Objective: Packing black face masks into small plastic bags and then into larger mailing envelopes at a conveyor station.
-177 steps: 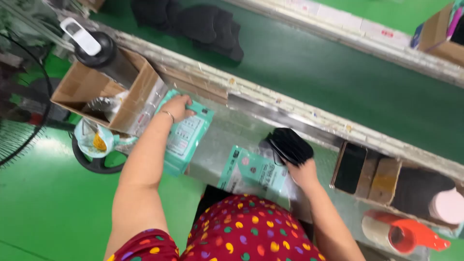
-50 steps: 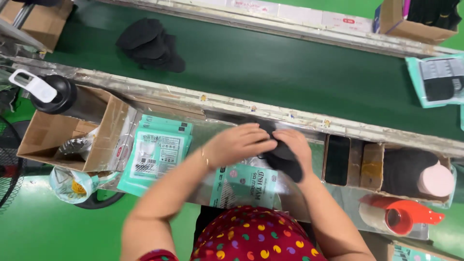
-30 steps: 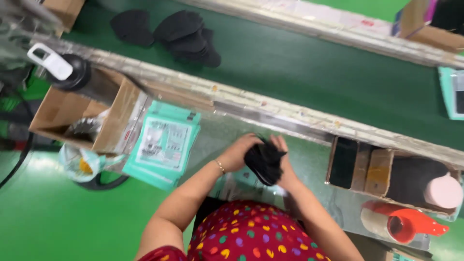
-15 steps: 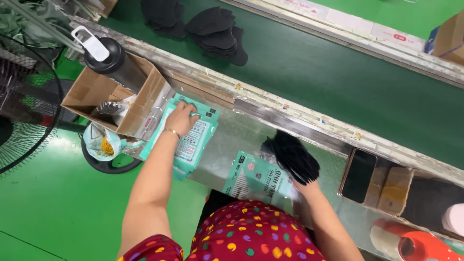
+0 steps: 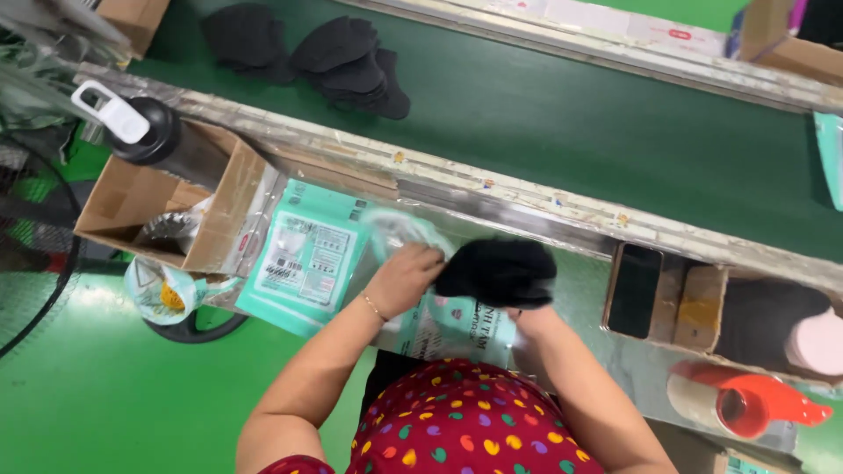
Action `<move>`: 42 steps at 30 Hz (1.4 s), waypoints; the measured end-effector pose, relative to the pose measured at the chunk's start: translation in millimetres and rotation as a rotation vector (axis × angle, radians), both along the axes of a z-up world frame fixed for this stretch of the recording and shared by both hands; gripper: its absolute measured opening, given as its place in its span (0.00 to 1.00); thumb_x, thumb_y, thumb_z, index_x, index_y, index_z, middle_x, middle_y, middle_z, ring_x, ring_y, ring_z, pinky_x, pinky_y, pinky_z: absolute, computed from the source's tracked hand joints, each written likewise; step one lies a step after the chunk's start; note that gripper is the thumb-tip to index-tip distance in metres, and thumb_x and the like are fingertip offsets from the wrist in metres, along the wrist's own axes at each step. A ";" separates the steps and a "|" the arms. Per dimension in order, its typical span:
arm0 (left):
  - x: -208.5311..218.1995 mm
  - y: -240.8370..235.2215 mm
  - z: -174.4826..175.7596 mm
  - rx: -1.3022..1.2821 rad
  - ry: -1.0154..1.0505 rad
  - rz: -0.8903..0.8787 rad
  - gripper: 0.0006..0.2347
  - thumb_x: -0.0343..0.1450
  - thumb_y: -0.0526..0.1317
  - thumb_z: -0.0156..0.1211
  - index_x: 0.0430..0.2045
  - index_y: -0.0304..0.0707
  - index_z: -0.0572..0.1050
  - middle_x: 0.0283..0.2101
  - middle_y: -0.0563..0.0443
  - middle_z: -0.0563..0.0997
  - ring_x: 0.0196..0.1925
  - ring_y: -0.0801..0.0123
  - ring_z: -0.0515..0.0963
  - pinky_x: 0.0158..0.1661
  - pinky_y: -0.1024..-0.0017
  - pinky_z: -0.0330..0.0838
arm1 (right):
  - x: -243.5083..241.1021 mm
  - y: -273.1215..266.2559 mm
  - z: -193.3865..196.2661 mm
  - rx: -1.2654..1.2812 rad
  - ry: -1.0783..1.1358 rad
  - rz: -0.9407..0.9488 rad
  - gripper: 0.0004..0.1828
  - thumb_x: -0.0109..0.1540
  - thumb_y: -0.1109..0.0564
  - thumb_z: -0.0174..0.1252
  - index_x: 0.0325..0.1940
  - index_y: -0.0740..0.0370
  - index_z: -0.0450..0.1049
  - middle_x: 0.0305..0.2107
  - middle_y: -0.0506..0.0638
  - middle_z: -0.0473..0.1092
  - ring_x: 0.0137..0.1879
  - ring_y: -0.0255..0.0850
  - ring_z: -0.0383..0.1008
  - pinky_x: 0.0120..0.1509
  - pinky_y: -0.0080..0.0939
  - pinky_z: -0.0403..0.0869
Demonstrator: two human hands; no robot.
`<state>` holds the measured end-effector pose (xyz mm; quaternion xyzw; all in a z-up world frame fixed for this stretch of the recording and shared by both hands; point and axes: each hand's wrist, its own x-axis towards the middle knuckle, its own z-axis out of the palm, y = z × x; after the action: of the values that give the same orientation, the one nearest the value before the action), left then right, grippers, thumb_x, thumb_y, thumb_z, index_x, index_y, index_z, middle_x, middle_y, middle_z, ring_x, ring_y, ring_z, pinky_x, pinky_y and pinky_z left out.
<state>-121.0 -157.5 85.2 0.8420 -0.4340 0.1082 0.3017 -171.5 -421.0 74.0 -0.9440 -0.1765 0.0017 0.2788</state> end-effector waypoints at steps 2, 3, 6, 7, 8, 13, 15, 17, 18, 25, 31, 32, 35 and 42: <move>-3.9 -4.7 2.7 0.033 -0.015 -0.091 0.09 0.63 0.33 0.57 0.35 0.39 0.77 0.42 0.49 0.76 0.46 0.56 0.76 0.49 0.61 0.71 | -4.1 -13.2 -43.0 0.499 0.251 -0.325 0.19 0.51 0.55 0.73 0.45 0.58 0.81 0.39 0.51 0.80 0.46 0.44 0.77 0.52 0.46 0.73; -4.3 -7.1 4.1 0.068 -0.028 -0.170 0.08 0.64 0.34 0.57 0.35 0.39 0.77 0.43 0.50 0.75 0.46 0.57 0.75 0.50 0.63 0.71 | -3.5 -20.2 -64.3 1.004 0.501 -0.633 0.16 0.58 0.56 0.70 0.49 0.61 0.80 0.41 0.47 0.79 0.46 0.37 0.77 0.53 0.40 0.76; -2.2 -16.3 -11.0 0.075 -0.018 -0.276 0.09 0.65 0.34 0.59 0.38 0.42 0.78 0.47 0.51 0.75 0.46 0.59 0.74 0.50 0.63 0.71 | -15.4 -3.3 -33.9 0.753 0.548 -0.667 0.17 0.60 0.52 0.66 0.52 0.57 0.79 0.36 0.44 0.78 0.39 0.35 0.74 0.41 0.41 0.73; -4.8 -20.1 -4.8 0.074 -0.008 -0.279 0.09 0.65 0.34 0.59 0.38 0.42 0.78 0.47 0.51 0.75 0.46 0.59 0.74 0.50 0.63 0.71 | -19.2 -2.0 -42.0 0.752 0.557 -0.673 0.17 0.60 0.52 0.66 0.52 0.57 0.79 0.36 0.44 0.78 0.39 0.35 0.74 0.41 0.41 0.73; -5.6 -24.7 1.8 -0.044 -0.017 -0.241 0.10 0.66 0.36 0.61 0.40 0.42 0.78 0.50 0.50 0.75 0.50 0.57 0.74 0.52 0.62 0.70 | -21.3 -1.7 -49.3 0.547 0.356 -0.425 0.15 0.61 0.52 0.65 0.51 0.57 0.80 0.35 0.44 0.77 0.40 0.34 0.74 0.44 0.38 0.75; 7.6 -32.9 25.2 -0.338 0.002 0.093 0.10 0.67 0.39 0.66 0.41 0.40 0.78 0.52 0.49 0.76 0.58 0.52 0.73 0.59 0.57 0.63 | -22.2 -10.3 -74.3 0.860 0.354 -0.277 0.20 0.63 0.55 0.63 0.58 0.62 0.74 0.46 0.46 0.75 0.52 0.34 0.73 0.57 0.38 0.73; 5.0 -31.4 -0.9 -0.329 0.144 0.291 0.05 0.69 0.39 0.64 0.35 0.42 0.79 0.46 0.54 0.81 0.57 0.56 0.76 0.62 0.55 0.58 | -26.0 -15.8 -83.1 0.896 0.312 -0.188 0.20 0.67 0.56 0.57 0.62 0.63 0.72 0.51 0.47 0.74 0.57 0.34 0.71 0.63 0.37 0.71; 14.0 -29.7 0.0 -0.337 0.179 0.301 0.03 0.71 0.38 0.63 0.34 0.43 0.79 0.43 0.55 0.81 0.56 0.59 0.78 0.63 0.55 0.57 | -21.2 -14.9 -80.4 1.010 0.314 -0.223 0.20 0.67 0.55 0.56 0.64 0.62 0.70 0.53 0.46 0.73 0.59 0.33 0.71 0.64 0.37 0.70; 11.7 -27.9 -1.4 -0.342 0.230 0.319 0.01 0.72 0.38 0.63 0.32 0.44 0.79 0.40 0.57 0.82 0.55 0.61 0.79 0.64 0.55 0.56 | -25.9 -13.8 -80.0 1.124 0.334 -0.263 0.21 0.68 0.55 0.54 0.65 0.62 0.69 0.55 0.45 0.73 0.60 0.33 0.71 0.66 0.37 0.69; -13.4 -66.6 16.7 -0.244 0.124 0.135 0.01 0.68 0.37 0.62 0.27 0.46 0.79 0.36 0.58 0.82 0.52 0.63 0.79 0.63 0.49 0.53 | -17.6 7.7 -10.7 0.305 0.516 0.115 0.18 0.61 0.60 0.58 0.55 0.61 0.75 0.45 0.51 0.76 0.52 0.38 0.74 0.59 0.41 0.74; 6.7 -52.2 9.9 -0.201 0.099 0.292 0.03 0.72 0.40 0.58 0.32 0.43 0.77 0.36 0.53 0.79 0.46 0.59 0.77 0.59 0.56 0.59 | -14.4 -23.9 -25.7 0.631 0.213 0.157 0.14 0.65 0.63 0.56 0.55 0.66 0.75 0.51 0.55 0.71 0.58 0.52 0.71 0.61 0.49 0.69; 7.1 -48.3 23.6 -0.205 0.174 0.241 0.04 0.73 0.42 0.59 0.31 0.44 0.77 0.35 0.54 0.79 0.44 0.61 0.77 0.57 0.58 0.59 | -17.6 -23.3 -22.7 0.531 0.085 0.120 0.09 0.64 0.62 0.60 0.48 0.62 0.77 0.47 0.52 0.73 0.54 0.49 0.73 0.58 0.47 0.71; 2.0 -47.8 45.2 -0.153 0.228 0.103 0.06 0.72 0.44 0.62 0.30 0.44 0.77 0.35 0.56 0.80 0.41 0.63 0.77 0.53 0.59 0.59 | -22.0 -21.9 -23.7 0.664 0.238 -0.078 0.15 0.62 0.61 0.64 0.52 0.56 0.71 0.42 0.49 0.75 0.47 0.42 0.74 0.50 0.41 0.73; -9.7 -50.2 53.6 -0.125 0.117 0.039 0.04 0.69 0.40 0.65 0.29 0.44 0.77 0.36 0.58 0.80 0.41 0.67 0.78 0.55 0.62 0.60 | -12.9 -6.4 -7.3 0.618 0.204 -0.137 0.07 0.63 0.59 0.62 0.45 0.61 0.77 0.34 0.46 0.76 0.39 0.31 0.74 0.44 0.35 0.73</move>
<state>-130.7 -207.7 138.8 0.8347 -0.3913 0.0916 0.3765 -184.5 -427.4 66.7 -0.8193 -0.0760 0.0239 0.5678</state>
